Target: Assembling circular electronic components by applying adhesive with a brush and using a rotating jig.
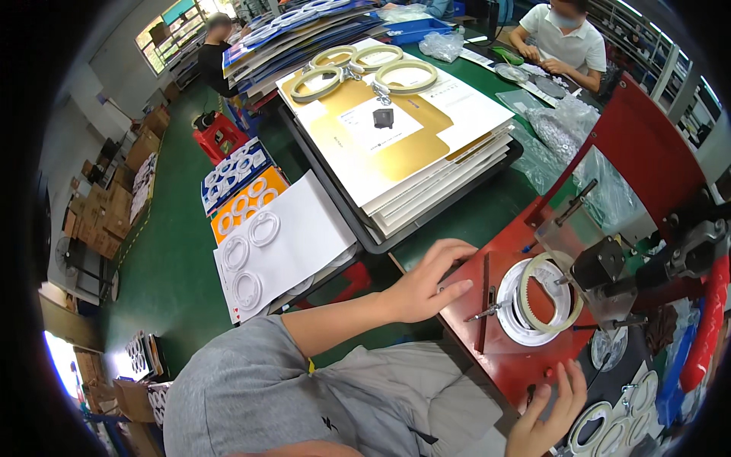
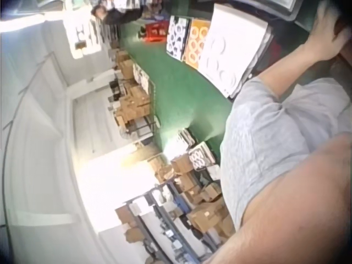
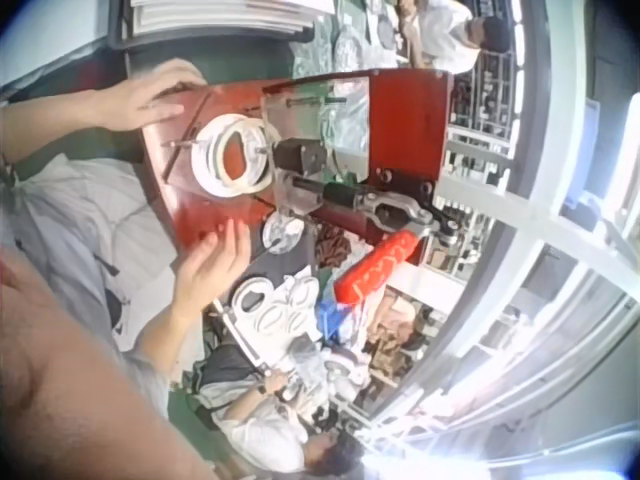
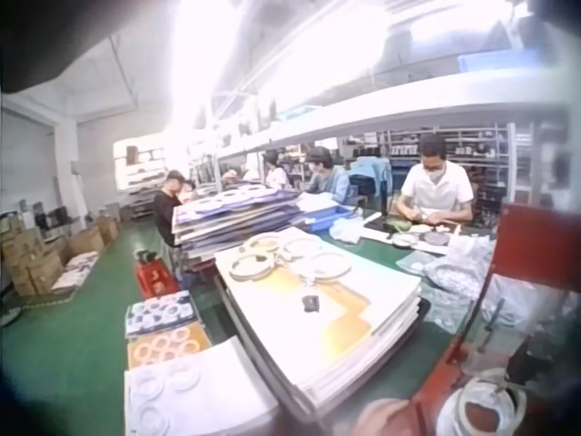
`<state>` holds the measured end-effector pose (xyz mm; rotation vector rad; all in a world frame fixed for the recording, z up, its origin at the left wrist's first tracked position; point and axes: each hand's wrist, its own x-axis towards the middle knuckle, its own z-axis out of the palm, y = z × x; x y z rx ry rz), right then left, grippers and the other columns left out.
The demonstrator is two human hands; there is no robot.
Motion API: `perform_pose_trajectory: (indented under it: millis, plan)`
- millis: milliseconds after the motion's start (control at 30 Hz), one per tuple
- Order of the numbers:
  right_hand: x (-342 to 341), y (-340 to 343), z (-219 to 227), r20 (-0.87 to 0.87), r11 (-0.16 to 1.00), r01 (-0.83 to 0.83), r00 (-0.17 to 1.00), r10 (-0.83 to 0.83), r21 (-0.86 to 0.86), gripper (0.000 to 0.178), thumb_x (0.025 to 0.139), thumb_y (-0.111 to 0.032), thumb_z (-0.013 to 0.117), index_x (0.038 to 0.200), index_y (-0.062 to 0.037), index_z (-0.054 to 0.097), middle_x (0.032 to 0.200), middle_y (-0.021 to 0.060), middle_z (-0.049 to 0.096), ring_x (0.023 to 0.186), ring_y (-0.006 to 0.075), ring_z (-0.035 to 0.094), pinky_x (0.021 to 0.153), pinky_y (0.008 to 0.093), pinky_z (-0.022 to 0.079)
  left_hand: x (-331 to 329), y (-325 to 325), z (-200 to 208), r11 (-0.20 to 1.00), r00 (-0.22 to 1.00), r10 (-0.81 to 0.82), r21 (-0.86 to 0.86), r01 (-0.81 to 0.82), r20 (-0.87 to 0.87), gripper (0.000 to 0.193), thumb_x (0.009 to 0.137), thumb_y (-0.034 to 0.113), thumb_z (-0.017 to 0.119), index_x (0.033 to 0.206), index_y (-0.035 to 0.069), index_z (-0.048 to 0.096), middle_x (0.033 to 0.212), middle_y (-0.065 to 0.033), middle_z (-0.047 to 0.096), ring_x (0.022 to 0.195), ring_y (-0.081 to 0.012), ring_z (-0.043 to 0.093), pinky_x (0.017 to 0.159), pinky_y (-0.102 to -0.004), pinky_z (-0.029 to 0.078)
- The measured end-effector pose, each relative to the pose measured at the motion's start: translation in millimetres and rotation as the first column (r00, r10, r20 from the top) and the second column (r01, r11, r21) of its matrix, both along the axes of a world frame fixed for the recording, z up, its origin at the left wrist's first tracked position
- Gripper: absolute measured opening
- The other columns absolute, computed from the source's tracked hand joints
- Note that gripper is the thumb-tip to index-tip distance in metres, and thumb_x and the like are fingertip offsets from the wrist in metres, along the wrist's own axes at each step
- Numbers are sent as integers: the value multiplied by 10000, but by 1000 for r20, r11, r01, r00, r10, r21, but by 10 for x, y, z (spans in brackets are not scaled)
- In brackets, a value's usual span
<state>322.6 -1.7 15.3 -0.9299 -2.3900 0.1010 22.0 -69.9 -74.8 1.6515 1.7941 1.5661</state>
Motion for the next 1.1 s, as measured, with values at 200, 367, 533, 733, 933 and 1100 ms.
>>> perform_pose_trajectory:
  millis: [200,367,533,733,933,1100]
  plan:
    - [-562,-424,-94,-685,655,-597,710,162,-464,613,1106,-373,480,1493,95,394,1444,251,551,1372,342,527,1175,450,385,232,-284,407,977,998,16,211,-2,-67,615,1015,299,624,1500,-22,425,1459,-232,476,1316,-380,510,1099,-432,421]
    - [-988,-930,-365,-763,351,-732,643,73,-584,972,1030,-616,500,1587,104,161,1658,227,233,1532,338,273,1246,448,224,588,-239,515,924,996,13,381,21,-87,767,1039,514,521,1508,-79,392,1480,-292,440,1381,-413,442,1160,-474,336]
    - [-1001,-1060,-514,-816,80,-813,569,-104,-577,1189,912,-791,535,1630,47,94,1703,178,172,1578,321,187,1262,487,178,354,-266,579,933,993,97,352,-67,-68,648,1033,377,538,1471,-86,425,1461,-271,454,1321,-379,492,1136,-448,375]
    - [-723,-837,-366,-883,313,-843,469,27,-438,695,936,-404,744,1403,69,543,1474,275,510,1352,406,535,1150,530,399,172,-121,359,964,981,37,252,-86,192,473,1030,166,589,1432,-47,459,1337,-168,540,1211,-251,586,1065,-385,455]
    - [-495,-234,-48,-610,918,-284,790,61,-275,242,849,99,682,1088,61,690,1106,189,701,1047,312,660,919,371,514,-46,-134,483,963,990,139,233,-133,-12,61,870,-35,727,920,-10,704,907,-119,682,861,-273,654,781,-343,520]
    - [-529,220,-64,-365,994,-92,929,64,-61,263,870,40,707,1130,-2,699,1135,152,698,1067,332,657,930,383,513,112,100,623,980,990,-77,174,98,-120,134,822,-44,759,942,10,733,946,-112,673,874,-274,662,778,-348,524]
